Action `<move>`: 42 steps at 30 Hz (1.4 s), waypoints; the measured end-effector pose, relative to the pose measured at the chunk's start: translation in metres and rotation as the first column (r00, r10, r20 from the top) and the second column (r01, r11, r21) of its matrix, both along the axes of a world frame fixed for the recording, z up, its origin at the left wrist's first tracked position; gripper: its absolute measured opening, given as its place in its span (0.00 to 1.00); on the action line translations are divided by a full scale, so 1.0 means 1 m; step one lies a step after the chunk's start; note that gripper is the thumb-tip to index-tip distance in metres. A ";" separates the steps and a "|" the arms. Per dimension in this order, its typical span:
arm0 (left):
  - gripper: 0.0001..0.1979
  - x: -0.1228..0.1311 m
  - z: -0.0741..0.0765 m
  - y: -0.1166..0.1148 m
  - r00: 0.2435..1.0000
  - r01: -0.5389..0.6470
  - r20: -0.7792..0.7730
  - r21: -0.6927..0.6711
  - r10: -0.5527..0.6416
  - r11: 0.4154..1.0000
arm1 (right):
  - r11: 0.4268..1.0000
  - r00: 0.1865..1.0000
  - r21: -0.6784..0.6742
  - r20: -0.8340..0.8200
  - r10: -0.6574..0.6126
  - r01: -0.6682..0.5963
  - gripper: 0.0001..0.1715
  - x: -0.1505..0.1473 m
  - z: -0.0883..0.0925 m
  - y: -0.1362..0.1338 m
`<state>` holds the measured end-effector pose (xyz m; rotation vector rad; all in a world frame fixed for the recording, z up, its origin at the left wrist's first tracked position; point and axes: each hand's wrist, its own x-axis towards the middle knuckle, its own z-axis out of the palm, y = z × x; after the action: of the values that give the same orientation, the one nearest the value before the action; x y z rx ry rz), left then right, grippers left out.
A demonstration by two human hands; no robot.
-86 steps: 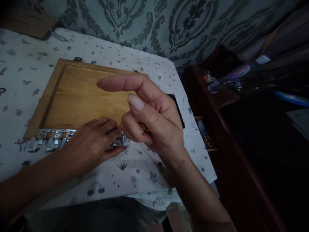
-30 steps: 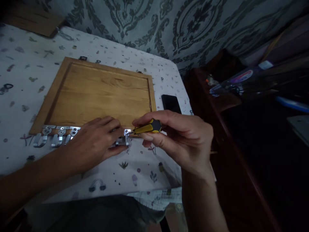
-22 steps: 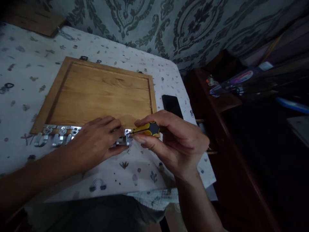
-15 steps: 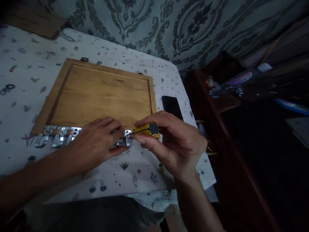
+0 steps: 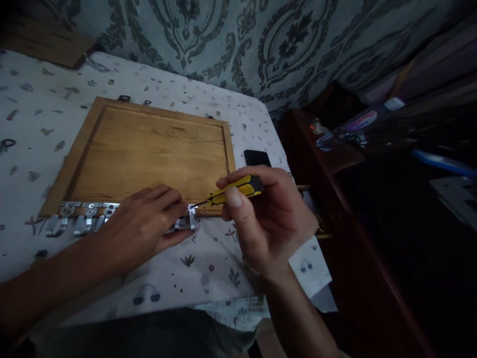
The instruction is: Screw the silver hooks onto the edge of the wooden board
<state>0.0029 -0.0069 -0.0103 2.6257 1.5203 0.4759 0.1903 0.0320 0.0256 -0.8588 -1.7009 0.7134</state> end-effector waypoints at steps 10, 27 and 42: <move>0.12 0.000 0.001 0.000 1.000 0.005 0.016 0.042 -0.006 0.999 | 0.991 0.996 0.121 0.068 -0.066 0.057 0.05 -0.001 -0.003 0.003; 0.11 0.001 0.005 0.001 1.000 0.007 -0.029 0.016 -0.006 1.000 | 0.943 0.936 -0.082 0.123 0.331 -0.323 0.16 0.006 0.015 0.015; 0.11 0.001 0.007 0.000 0.998 -0.006 -0.056 0.003 0.006 1.000 | 0.991 0.990 0.116 0.135 0.049 -0.065 0.07 -0.004 0.006 0.008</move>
<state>0.0035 -0.0065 -0.0033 2.6595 1.5449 0.4084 0.1863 0.0396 0.0318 -0.7905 -1.8733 0.5959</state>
